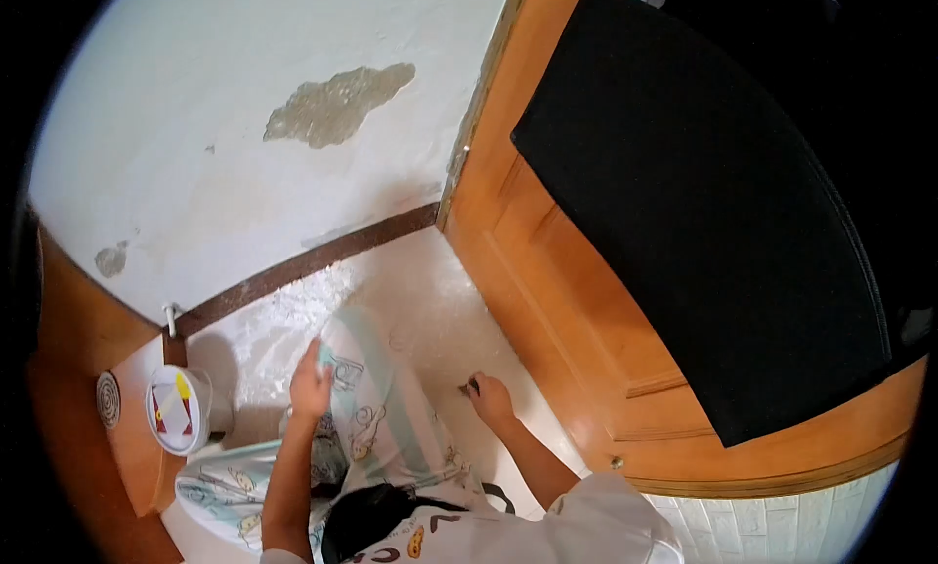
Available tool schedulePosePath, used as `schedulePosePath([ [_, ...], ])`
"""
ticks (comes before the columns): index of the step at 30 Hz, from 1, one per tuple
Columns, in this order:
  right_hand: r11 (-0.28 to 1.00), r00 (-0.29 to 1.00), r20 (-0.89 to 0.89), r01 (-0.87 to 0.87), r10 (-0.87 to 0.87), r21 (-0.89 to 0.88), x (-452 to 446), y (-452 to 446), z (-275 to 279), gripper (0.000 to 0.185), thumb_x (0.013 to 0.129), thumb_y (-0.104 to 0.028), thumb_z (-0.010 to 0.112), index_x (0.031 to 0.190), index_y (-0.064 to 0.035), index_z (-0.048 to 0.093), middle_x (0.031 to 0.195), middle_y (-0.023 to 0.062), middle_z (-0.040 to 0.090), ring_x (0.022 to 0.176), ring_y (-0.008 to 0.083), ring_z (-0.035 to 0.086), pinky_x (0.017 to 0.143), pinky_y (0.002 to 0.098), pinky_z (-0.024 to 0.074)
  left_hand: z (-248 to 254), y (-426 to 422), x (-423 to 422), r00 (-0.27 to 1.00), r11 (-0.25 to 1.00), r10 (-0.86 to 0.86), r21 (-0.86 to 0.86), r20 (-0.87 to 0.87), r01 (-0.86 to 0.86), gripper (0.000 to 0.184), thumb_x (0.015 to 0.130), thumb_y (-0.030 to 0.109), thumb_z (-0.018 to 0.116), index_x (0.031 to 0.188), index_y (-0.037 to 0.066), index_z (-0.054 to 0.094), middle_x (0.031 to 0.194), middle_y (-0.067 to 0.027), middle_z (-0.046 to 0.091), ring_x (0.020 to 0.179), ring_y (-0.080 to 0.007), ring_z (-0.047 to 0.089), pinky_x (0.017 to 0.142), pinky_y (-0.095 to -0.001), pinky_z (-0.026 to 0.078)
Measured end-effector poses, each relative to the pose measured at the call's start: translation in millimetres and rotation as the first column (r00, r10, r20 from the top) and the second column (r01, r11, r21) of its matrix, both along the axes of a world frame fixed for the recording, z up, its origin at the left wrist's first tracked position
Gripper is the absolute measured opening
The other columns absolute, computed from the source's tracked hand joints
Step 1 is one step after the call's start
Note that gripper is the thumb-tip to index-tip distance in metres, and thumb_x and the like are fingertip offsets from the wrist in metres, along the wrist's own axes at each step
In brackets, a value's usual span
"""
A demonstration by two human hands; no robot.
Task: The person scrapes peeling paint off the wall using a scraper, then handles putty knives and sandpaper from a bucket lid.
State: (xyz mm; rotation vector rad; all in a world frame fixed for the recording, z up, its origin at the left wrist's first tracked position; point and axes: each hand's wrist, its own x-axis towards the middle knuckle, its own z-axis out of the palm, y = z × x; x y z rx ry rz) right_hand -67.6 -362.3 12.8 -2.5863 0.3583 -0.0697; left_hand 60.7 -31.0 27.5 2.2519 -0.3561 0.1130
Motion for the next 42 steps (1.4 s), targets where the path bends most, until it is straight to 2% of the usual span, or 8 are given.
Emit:
schedulePosePath([
  [2, 0.991, 0.990, -0.139, -0.058, 0.040, -0.123, 0.0, -9.6, 0.5, 0.012, 0.074, -0.012, 0.059, 0.083, -0.0034, 0.058, 0.073, 0.0150, 0.060, 0.071, 0.0348, 0.058, 0.063, 0.0412, 0.0454, 2.6, 13.3, -4.0, 0.830, 0.984, 0.132, -0.031, -0.542, -0.177, 0.048, 0.085, 0.030, 0.048, 0.119, -0.004, 0.045, 0.115, -0.0275, 0.049, 0.106, -0.0406, 0.048, 0.091, -0.0412, 0.037],
  [5, 0.897, 0.926, -0.369, -0.229, 0.081, -0.379, 4.4, -29.9, -0.9, 0.015, 0.071, -0.013, 0.060, 0.084, -0.0061, 0.060, 0.073, 0.0133, 0.062, 0.070, 0.0320, 0.060, 0.060, 0.0412, 0.0470, -37.8, 21.9, -22.5, 0.954, 0.978, 0.210, 0.065, -0.214, -0.200, 0.043, 0.091, 0.031, 0.036, 0.114, -0.003, 0.048, 0.103, -0.0270, 0.055, 0.096, -0.0416, 0.052, 0.082, -0.0427, 0.040],
  [10, 0.778, 0.760, -0.632, -0.486, 0.152, -0.398, 20.6, -27.0, 1.8, 0.019, 0.072, -0.016, 0.057, 0.088, -0.0074, 0.063, 0.076, 0.0107, 0.063, 0.071, 0.0280, 0.062, 0.057, 0.0436, 0.0481, -26.6, 9.3, -41.5, 0.903, 0.918, 0.396, 0.044, -0.169, -0.395, 0.037, 0.088, 0.025, 0.042, 0.108, -0.005, 0.051, 0.100, -0.0250, 0.056, 0.091, -0.0392, 0.053, 0.079, -0.0419, 0.041],
  [13, 0.863, 0.871, -0.482, -0.312, 0.093, -0.397, 75.1, 6.0, 121.7, 0.021, 0.078, -0.013, 0.050, 0.096, -0.0040, 0.058, 0.069, 0.0123, 0.062, 0.067, 0.0283, 0.062, 0.055, 0.0425, 0.0479, -29.7, 7.5, -37.2, 0.875, 0.886, 0.457, -0.003, -0.159, -0.463, 0.033, 0.087, 0.023, 0.043, 0.103, -0.004, 0.054, 0.093, -0.0236, 0.058, 0.085, -0.0387, 0.054, 0.074, -0.0419, 0.042],
  [15, 0.551, 0.895, -0.347, -0.446, 0.280, -0.705, 108.1, -34.8, 83.4, 0.022, 0.080, -0.011, 0.049, 0.101, -0.0038, 0.052, 0.060, 0.0115, 0.059, 0.054, 0.0273, 0.059, 0.045, 0.0431, 0.0446, -31.4, 10.2, -33.8, 0.870, 0.884, 0.466, 0.031, -0.163, -0.467, 0.032, 0.087, 0.023, 0.042, 0.099, -0.003, 0.056, 0.090, -0.0227, 0.059, 0.081, -0.0386, 0.054, 0.072, -0.0418, 0.042],
  [22, 0.301, 0.889, 0.091, -0.054, 0.448, -0.952, 243.5, -25.2, 241.4, 0.004, 0.074, -0.011, 0.053, 0.072, -0.0083, 0.051, 0.063, 0.0077, 0.056, 0.059, 0.0214, 0.059, 0.048, 0.0321, 0.0469, -54.2, 16.2, -27.2, 0.839, 0.867, 0.493, 0.042, -0.229, -0.497, 0.029, 0.084, 0.022, 0.043, 0.092, -0.002, 0.058, 0.086, -0.0214, 0.059, 0.078, -0.0385, 0.055, 0.069, -0.0426, 0.042],
  [37, 0.116, 0.989, 0.116, 0.105, 0.087, -0.988, 321.6, 24.0, 356.0, 0.018, 0.077, -0.014, 0.053, 0.088, -0.0090, 0.067, 0.085, 0.0105, 0.064, 0.083, 0.0270, 0.061, 0.062, 0.0341, 0.0501, -50.0, 11.7, -23.9, 0.838, 0.843, 0.527, -0.034, -0.143, -0.537, 0.022, 0.082, 0.018, 0.046, 0.084, 0.001, 0.058, 0.076, -0.0197, 0.058, 0.070, -0.0380, 0.054, 0.061, -0.0444, 0.040],
  [42, 0.242, 0.984, 0.027, 0.069, -0.176, -0.968, 327.7, 19.8, 384.2, 0.020, 0.079, -0.009, 0.050, 0.091, -0.0060, 0.065, 0.100, 0.0149, 0.062, 0.094, 0.0290, 0.059, 0.074, 0.0354, 0.0496, -40.7, 13.6, -24.3, 0.835, 0.842, 0.526, -0.039, -0.158, -0.538, 0.020, 0.081, 0.017, 0.046, 0.085, 0.002, 0.058, 0.077, -0.0200, 0.057, 0.069, -0.0383, 0.054, 0.060, -0.0456, 0.040],
])
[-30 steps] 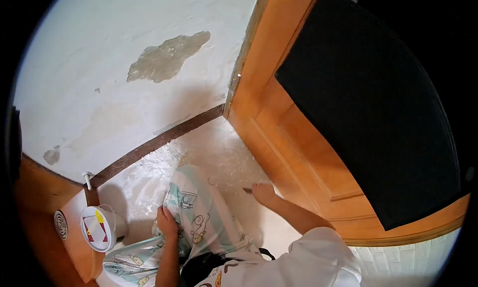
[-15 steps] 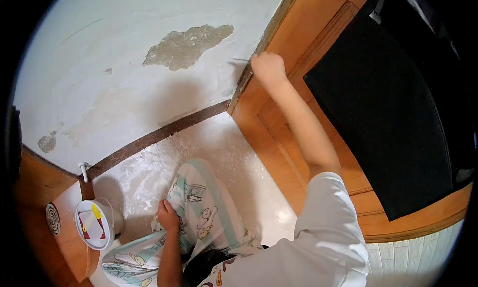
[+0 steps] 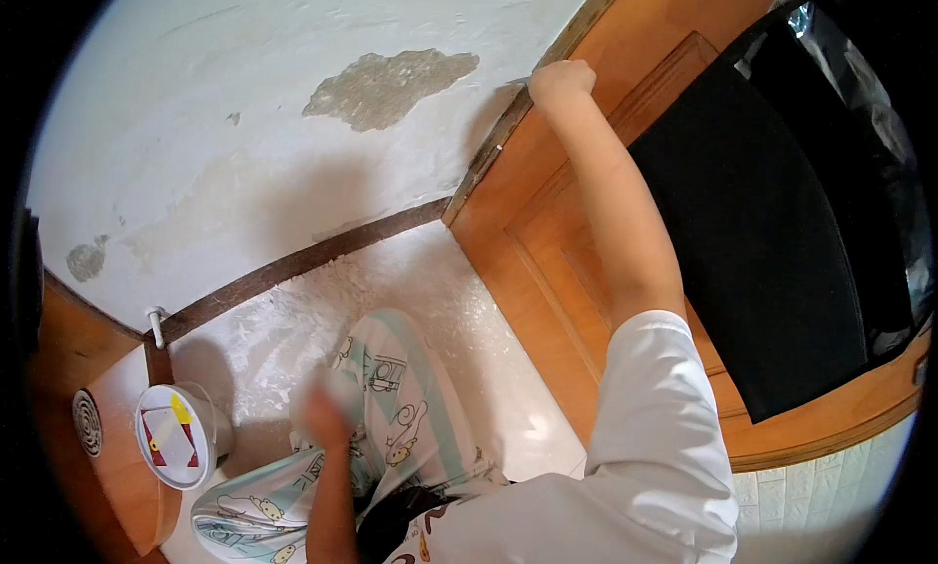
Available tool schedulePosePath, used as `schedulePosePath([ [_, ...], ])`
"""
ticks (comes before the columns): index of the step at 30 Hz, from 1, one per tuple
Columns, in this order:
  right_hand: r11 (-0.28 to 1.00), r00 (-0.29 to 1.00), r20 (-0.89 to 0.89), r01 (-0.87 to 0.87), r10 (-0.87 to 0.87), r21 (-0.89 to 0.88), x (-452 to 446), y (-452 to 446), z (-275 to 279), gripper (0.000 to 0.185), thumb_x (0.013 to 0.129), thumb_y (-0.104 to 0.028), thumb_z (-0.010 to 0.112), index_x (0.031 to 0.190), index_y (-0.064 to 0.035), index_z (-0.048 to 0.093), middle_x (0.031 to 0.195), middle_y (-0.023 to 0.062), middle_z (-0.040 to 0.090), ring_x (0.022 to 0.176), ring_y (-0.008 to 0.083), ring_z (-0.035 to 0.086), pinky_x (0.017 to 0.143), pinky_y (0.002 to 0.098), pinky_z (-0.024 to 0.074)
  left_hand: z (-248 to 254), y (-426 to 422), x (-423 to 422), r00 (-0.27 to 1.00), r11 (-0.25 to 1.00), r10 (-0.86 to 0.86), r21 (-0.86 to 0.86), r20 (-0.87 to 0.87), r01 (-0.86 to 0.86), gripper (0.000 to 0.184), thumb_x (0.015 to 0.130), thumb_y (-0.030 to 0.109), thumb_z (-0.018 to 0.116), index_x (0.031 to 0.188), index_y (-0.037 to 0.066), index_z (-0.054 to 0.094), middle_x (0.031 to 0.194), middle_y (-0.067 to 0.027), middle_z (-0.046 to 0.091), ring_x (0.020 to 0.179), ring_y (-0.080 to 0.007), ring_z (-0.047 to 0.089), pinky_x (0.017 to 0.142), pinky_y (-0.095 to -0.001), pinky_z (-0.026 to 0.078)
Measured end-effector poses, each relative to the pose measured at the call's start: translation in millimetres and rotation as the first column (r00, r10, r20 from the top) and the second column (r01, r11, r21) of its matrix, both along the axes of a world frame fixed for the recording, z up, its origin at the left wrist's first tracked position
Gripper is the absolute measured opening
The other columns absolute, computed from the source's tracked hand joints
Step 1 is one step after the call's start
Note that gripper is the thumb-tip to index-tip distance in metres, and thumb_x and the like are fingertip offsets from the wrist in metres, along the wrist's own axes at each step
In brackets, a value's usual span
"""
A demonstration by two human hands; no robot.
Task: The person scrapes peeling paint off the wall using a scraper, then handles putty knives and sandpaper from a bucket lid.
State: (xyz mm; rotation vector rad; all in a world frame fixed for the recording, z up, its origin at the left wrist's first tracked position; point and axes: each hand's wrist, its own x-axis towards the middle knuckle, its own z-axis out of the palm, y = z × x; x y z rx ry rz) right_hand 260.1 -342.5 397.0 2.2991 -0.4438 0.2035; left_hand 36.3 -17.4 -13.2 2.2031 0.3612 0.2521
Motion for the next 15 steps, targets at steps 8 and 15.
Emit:
schedulePosePath([
  [8, 0.998, 0.970, -0.238, -0.060, 0.050, -0.036, 33.8, -1.3, 6.5, 0.021, 0.079, -0.010, 0.048, 0.091, -0.0070, 0.065, 0.098, 0.0109, 0.064, 0.091, 0.0258, 0.061, 0.075, 0.0366, 0.0489, -1.8, -0.8, 1.7, 1.000, 1.000, 0.003, -0.024, -0.020, -0.004, 0.021, 0.081, 0.016, 0.045, 0.086, 0.000, 0.057, 0.078, -0.0199, 0.058, 0.070, -0.0388, 0.054, 0.060, -0.0448, 0.041],
  [15, 0.965, 0.906, -0.362, -0.256, 0.220, -0.052, 69.5, -29.2, -20.2, 0.022, 0.081, -0.025, 0.053, 0.084, -0.0083, 0.067, 0.089, 0.0100, 0.065, 0.087, 0.0252, 0.062, 0.073, 0.0358, 0.0489, 7.8, 0.0, 4.7, 0.998, 0.999, -0.031, -0.029, -0.050, 0.030, 0.022, 0.081, 0.016, 0.044, 0.087, -0.001, 0.057, 0.080, -0.0206, 0.057, 0.073, -0.0383, 0.054, 0.063, -0.0434, 0.041],
])
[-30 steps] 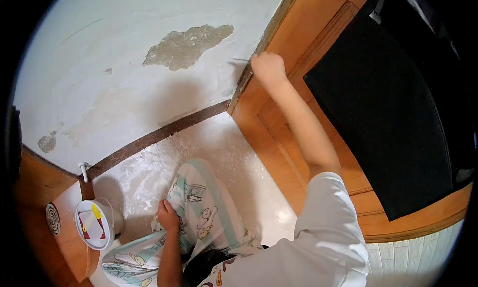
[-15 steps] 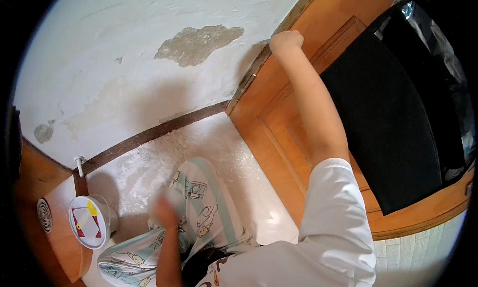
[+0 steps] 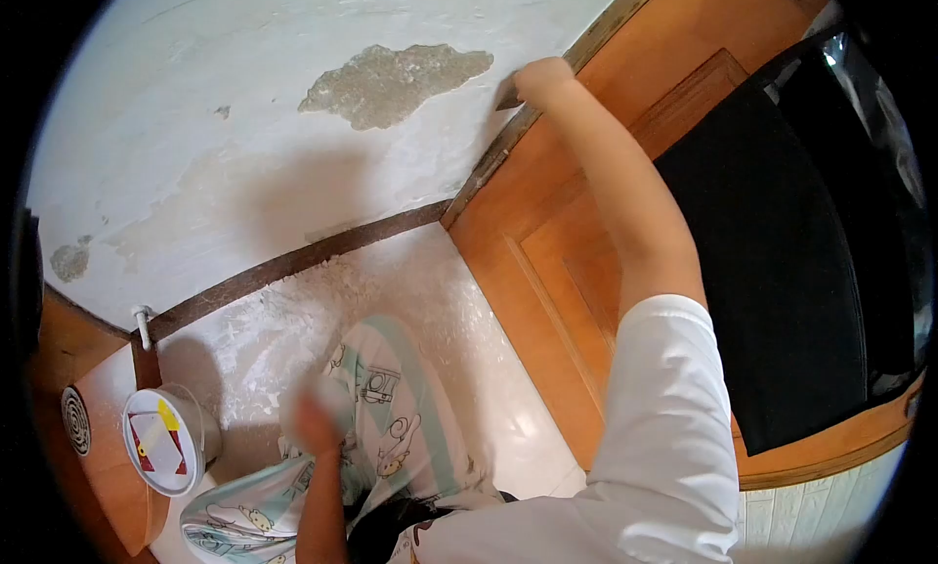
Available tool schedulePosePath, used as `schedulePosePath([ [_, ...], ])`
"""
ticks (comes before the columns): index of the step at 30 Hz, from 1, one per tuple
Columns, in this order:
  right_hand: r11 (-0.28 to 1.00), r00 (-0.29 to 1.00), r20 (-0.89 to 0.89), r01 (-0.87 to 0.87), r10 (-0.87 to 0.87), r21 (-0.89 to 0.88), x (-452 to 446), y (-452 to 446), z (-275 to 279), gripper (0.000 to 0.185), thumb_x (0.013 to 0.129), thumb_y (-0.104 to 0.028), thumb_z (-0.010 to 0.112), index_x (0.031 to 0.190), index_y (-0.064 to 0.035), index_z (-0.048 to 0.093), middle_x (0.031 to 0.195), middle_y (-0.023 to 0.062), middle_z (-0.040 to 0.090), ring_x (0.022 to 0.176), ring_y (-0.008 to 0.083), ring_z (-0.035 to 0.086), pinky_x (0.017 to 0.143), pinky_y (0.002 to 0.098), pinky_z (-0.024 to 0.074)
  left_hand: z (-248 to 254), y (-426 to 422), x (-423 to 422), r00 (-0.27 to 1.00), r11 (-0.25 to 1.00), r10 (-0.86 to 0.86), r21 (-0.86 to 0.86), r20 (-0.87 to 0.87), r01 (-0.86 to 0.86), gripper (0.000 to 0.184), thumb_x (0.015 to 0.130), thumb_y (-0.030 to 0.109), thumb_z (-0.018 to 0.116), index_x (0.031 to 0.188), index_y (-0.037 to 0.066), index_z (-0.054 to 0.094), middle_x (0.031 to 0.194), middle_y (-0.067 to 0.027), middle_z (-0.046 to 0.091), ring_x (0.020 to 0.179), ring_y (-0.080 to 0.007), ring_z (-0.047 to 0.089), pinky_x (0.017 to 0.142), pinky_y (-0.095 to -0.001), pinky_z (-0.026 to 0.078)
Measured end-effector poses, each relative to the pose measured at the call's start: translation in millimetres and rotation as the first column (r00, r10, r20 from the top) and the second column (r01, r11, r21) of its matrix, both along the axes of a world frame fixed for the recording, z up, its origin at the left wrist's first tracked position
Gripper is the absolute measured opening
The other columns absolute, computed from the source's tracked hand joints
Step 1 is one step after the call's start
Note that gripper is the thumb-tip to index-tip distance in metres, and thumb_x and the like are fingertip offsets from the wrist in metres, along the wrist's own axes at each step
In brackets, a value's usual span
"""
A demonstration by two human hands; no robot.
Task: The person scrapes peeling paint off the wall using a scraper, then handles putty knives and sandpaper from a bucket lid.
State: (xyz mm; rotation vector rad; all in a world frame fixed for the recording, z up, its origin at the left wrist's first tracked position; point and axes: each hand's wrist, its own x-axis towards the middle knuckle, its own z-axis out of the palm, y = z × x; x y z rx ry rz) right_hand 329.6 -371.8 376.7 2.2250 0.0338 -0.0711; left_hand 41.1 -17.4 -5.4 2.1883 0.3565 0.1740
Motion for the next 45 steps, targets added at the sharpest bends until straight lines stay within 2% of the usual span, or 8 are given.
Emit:
schedulePosePath([
  [6, 0.999, 1.000, 0.001, -0.012, 0.012, -0.037, -3.3, 5.2, -11.1, 0.020, 0.080, -0.025, 0.058, 0.094, -0.0152, 0.066, 0.093, 0.0069, 0.065, 0.088, 0.0241, 0.061, 0.072, 0.0369, 0.0489, -7.3, -3.0, -0.2, 0.996, 0.997, 0.034, 0.060, 0.079, -0.039, 0.022, 0.081, 0.016, 0.043, 0.086, -0.002, 0.056, 0.079, -0.0200, 0.056, 0.073, -0.0377, 0.053, 0.064, -0.0430, 0.041],
  [9, 0.995, 0.996, 0.086, -0.023, 0.014, 0.100, -4.1, 1.1, 6.3, 0.019, 0.080, -0.028, 0.057, 0.091, -0.0152, 0.067, 0.093, 0.0071, 0.065, 0.087, 0.0247, 0.061, 0.071, 0.0372, 0.0488, -11.5, -0.1, 0.8, 0.998, 1.000, -0.010, 0.026, 0.069, 0.008, 0.023, 0.081, 0.016, 0.043, 0.086, -0.002, 0.056, 0.080, -0.0202, 0.056, 0.074, -0.0379, 0.053, 0.065, -0.0435, 0.041],
  [13, 0.996, 0.995, 0.089, -0.055, 0.048, 0.069, -8.5, -6.1, 32.8, 0.024, 0.082, -0.033, 0.055, 0.083, -0.0127, 0.068, 0.081, 0.0088, 0.065, 0.083, 0.0267, 0.061, 0.071, 0.0366, 0.0481, -6.1, -4.6, 1.3, 0.998, 0.997, 0.042, 0.056, 0.052, -0.045, 0.024, 0.081, 0.017, 0.043, 0.086, -0.002, 0.057, 0.081, -0.0204, 0.057, 0.075, -0.0383, 0.053, 0.066, -0.0436, 0.041],
  [16, 0.993, 0.993, 0.060, -0.101, 0.104, -0.053, 5.6, -16.2, -4.9, 0.025, 0.082, -0.032, 0.055, 0.081, -0.0112, 0.067, 0.081, 0.0103, 0.065, 0.082, 0.0273, 0.061, 0.072, 0.0378, 0.0478, -17.1, -7.1, -0.9, 0.999, 0.998, 0.037, 0.053, 0.035, -0.039, 0.025, 0.081, 0.017, 0.043, 0.088, -0.003, 0.057, 0.083, -0.0203, 0.057, 0.076, -0.0384, 0.054, 0.067, -0.0432, 0.042],
  [32, 0.986, 0.949, 0.296, -0.138, 0.107, 0.088, -8.8, -40.2, 17.0, 0.027, 0.083, -0.030, 0.054, 0.070, -0.0077, 0.063, 0.071, 0.0092, 0.062, 0.070, 0.0272, 0.060, 0.059, 0.0400, 0.0458, -20.0, -5.2, -4.3, 0.999, 0.998, 0.016, 0.053, 0.045, -0.018, 0.027, 0.082, 0.017, 0.040, 0.090, -0.004, 0.057, 0.087, -0.0201, 0.058, 0.080, -0.0381, 0.054, 0.071, -0.0415, 0.042],
  [36, 0.978, 0.957, 0.218, -0.204, 0.191, 0.039, -6.5, -37.7, 8.9, 0.024, 0.080, -0.031, 0.056, 0.076, -0.0096, 0.066, 0.073, 0.0075, 0.064, 0.075, 0.0253, 0.061, 0.064, 0.0380, 0.0475, -16.3, -6.5, -7.2, 0.996, 0.994, 0.036, 0.097, 0.085, -0.044, 0.028, 0.082, 0.016, 0.039, 0.092, -0.004, 0.057, 0.090, -0.0203, 0.059, 0.083, -0.0374, 0.055, 0.073, -0.0410, 0.043],
  [39, 0.983, 0.982, 0.052, -0.181, 0.181, 0.004, 4.9, -37.3, -56.0, 0.024, 0.078, -0.033, 0.058, 0.084, -0.0116, 0.068, 0.078, 0.0068, 0.065, 0.081, 0.0238, 0.062, 0.068, 0.0350, 0.0489, -35.5, -6.2, -11.4, 0.993, 0.990, 0.085, 0.104, 0.080, -0.093, 0.029, 0.082, 0.016, 0.039, 0.094, -0.003, 0.057, 0.092, -0.0212, 0.059, 0.084, -0.0373, 0.055, 0.074, -0.0420, 0.042],
  [45, 0.966, 0.932, 0.359, -0.144, 0.059, 0.214, -41.0, -60.5, -49.3, 0.022, 0.083, -0.030, 0.053, 0.080, -0.0120, 0.067, 0.081, 0.0077, 0.064, 0.083, 0.0247, 0.060, 0.067, 0.0339, 0.0488, -23.0, -4.5, -4.9, 0.999, 0.992, 0.033, 0.124, -0.017, -0.031, 0.031, 0.082, 0.016, 0.039, 0.096, -0.004, 0.057, 0.093, -0.0235, 0.058, 0.085, -0.0388, 0.054, 0.077, -0.0428, 0.041],
])
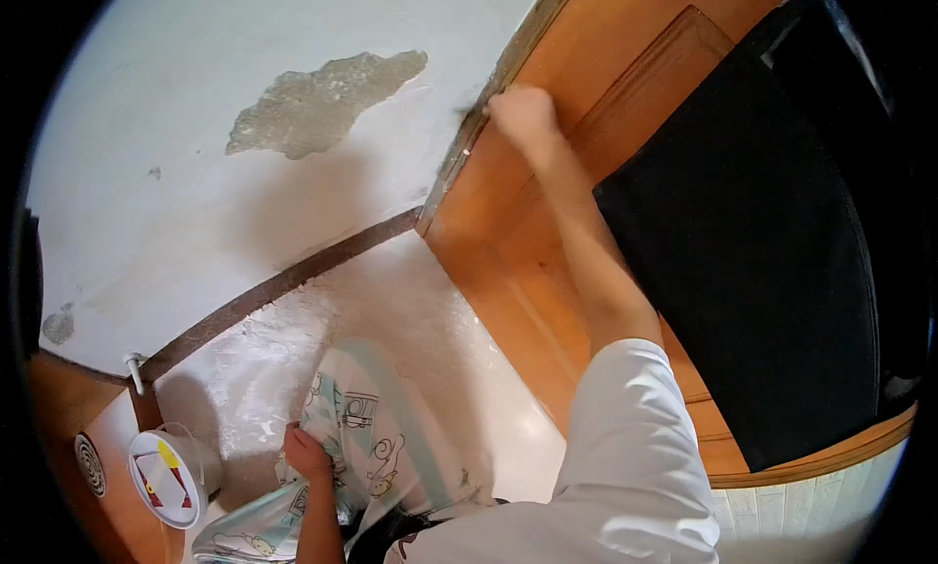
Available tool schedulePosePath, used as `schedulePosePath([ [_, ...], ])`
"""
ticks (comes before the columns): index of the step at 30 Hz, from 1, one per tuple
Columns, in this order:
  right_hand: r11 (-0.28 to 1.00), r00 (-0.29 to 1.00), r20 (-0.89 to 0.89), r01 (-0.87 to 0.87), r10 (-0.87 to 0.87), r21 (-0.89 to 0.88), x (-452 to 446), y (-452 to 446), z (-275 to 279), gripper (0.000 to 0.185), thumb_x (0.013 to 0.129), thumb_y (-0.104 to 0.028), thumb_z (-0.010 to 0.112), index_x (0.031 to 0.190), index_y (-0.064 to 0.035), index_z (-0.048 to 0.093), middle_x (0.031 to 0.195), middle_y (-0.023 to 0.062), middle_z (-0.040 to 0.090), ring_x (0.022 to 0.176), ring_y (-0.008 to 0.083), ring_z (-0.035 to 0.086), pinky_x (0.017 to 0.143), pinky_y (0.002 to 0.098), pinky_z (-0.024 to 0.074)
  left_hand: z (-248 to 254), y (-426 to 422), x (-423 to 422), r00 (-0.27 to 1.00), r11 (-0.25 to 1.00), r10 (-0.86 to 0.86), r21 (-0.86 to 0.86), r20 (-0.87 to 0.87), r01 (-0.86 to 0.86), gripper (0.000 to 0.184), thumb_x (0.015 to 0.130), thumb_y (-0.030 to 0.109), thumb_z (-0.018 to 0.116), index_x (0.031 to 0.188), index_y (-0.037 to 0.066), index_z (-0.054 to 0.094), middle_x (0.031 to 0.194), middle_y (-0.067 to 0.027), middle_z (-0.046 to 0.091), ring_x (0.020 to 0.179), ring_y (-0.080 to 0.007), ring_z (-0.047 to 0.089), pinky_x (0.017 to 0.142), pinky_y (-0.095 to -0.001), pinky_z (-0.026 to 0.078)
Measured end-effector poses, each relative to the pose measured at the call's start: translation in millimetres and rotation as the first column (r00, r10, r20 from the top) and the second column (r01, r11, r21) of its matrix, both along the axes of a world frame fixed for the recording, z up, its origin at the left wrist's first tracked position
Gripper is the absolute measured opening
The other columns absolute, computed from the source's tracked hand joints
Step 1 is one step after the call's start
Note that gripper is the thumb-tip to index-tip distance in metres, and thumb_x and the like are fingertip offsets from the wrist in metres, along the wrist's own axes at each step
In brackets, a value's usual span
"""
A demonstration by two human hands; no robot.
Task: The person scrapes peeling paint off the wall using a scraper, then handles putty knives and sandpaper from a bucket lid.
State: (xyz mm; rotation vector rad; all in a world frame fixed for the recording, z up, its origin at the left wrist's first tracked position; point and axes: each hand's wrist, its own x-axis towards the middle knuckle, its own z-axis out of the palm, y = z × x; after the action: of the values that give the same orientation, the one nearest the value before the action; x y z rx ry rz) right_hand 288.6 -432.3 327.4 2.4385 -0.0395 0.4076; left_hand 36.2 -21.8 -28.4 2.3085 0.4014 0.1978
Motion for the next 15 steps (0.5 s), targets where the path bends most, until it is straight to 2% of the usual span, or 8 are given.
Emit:
schedulePosePath([
  [2, 0.997, 0.992, 0.117, -0.047, 0.054, -0.057, -12.5, 4.9, 20.5, 0.024, 0.084, -0.031, 0.052, 0.080, -0.0118, 0.066, 0.077, 0.0089, 0.062, 0.081, 0.0248, 0.060, 0.066, 0.0344, 0.0484, -4.2, -1.6, -0.7, 1.000, 1.000, 0.002, -0.003, 0.016, -0.002, 0.031, 0.082, 0.016, 0.039, 0.096, -0.004, 0.057, 0.092, -0.0234, 0.059, 0.084, -0.0390, 0.055, 0.077, -0.0427, 0.042],
  [6, 0.991, 0.980, 0.157, -0.107, 0.119, -0.081, -1.7, -1.4, 21.9, 0.025, 0.085, -0.031, 0.050, 0.081, -0.0110, 0.064, 0.078, 0.0098, 0.062, 0.080, 0.0263, 0.060, 0.065, 0.0349, 0.0487, -5.8, 0.5, -1.9, 0.996, 0.999, -0.033, 0.002, 0.077, 0.033, 0.031, 0.083, 0.017, 0.039, 0.095, -0.005, 0.057, 0.091, -0.0226, 0.059, 0.082, -0.0395, 0.055, 0.075, -0.0432, 0.042],
  [7, 0.977, 0.967, 0.178, -0.156, 0.180, -0.142, -3.1, -3.7, 19.0, 0.026, 0.087, -0.031, 0.048, 0.078, -0.0108, 0.062, 0.073, 0.0071, 0.060, 0.075, 0.0233, 0.060, 0.063, 0.0320, 0.0488, -7.7, 1.0, -1.7, 0.997, 1.000, -0.018, 0.012, 0.068, 0.018, 0.031, 0.083, 0.017, 0.038, 0.095, -0.004, 0.057, 0.091, -0.0227, 0.059, 0.083, -0.0395, 0.055, 0.075, -0.0432, 0.042],
  [10, 0.991, 0.985, 0.140, -0.089, 0.103, -0.105, -9.0, -1.9, 10.2, 0.020, 0.085, -0.024, 0.049, 0.081, -0.0112, 0.063, 0.083, 0.0084, 0.062, 0.081, 0.0259, 0.061, 0.063, 0.0345, 0.0499, -8.2, -1.6, -3.1, 0.999, 1.000, -0.003, 0.002, 0.051, 0.003, 0.031, 0.084, 0.018, 0.038, 0.096, -0.004, 0.057, 0.091, -0.0228, 0.059, 0.083, -0.0395, 0.054, 0.075, -0.0433, 0.041],
  [11, 0.977, 0.984, 0.137, -0.085, 0.113, -0.195, -7.2, -4.5, 3.3, 0.024, 0.087, -0.032, 0.047, 0.085, -0.0116, 0.060, 0.077, 0.0082, 0.060, 0.076, 0.0225, 0.060, 0.059, 0.0331, 0.0495, -6.4, -1.2, -3.1, 0.999, 1.000, -0.014, -0.017, 0.051, 0.015, 0.031, 0.084, 0.018, 0.038, 0.096, -0.004, 0.057, 0.091, -0.0229, 0.059, 0.083, -0.0395, 0.054, 0.075, -0.0435, 0.041],
  [14, 1.000, 1.000, 0.024, -0.013, 0.012, 0.013, -14.7, 14.2, -28.1, 0.019, 0.086, -0.026, 0.049, 0.087, -0.0090, 0.058, 0.080, 0.0106, 0.059, 0.077, 0.0242, 0.060, 0.058, 0.0335, 0.0498, -1.8, 0.3, -2.7, 0.999, 0.999, -0.035, -0.035, 0.015, 0.035, 0.032, 0.085, 0.019, 0.037, 0.097, -0.003, 0.057, 0.091, -0.0234, 0.059, 0.083, -0.0395, 0.054, 0.075, -0.0439, 0.041],
  [15, 0.996, 0.999, 0.054, 0.005, -0.010, 0.085, -19.1, 20.8, -45.5, 0.016, 0.084, -0.020, 0.048, 0.087, -0.0067, 0.057, 0.082, 0.0124, 0.059, 0.077, 0.0257, 0.060, 0.059, 0.0341, 0.0499, -1.7, 1.5, -2.8, 0.999, 0.999, -0.039, -0.034, -0.006, 0.039, 0.032, 0.085, 0.019, 0.037, 0.098, -0.003, 0.057, 0.091, -0.0235, 0.058, 0.084, -0.0396, 0.054, 0.075, -0.0440, 0.041],
])
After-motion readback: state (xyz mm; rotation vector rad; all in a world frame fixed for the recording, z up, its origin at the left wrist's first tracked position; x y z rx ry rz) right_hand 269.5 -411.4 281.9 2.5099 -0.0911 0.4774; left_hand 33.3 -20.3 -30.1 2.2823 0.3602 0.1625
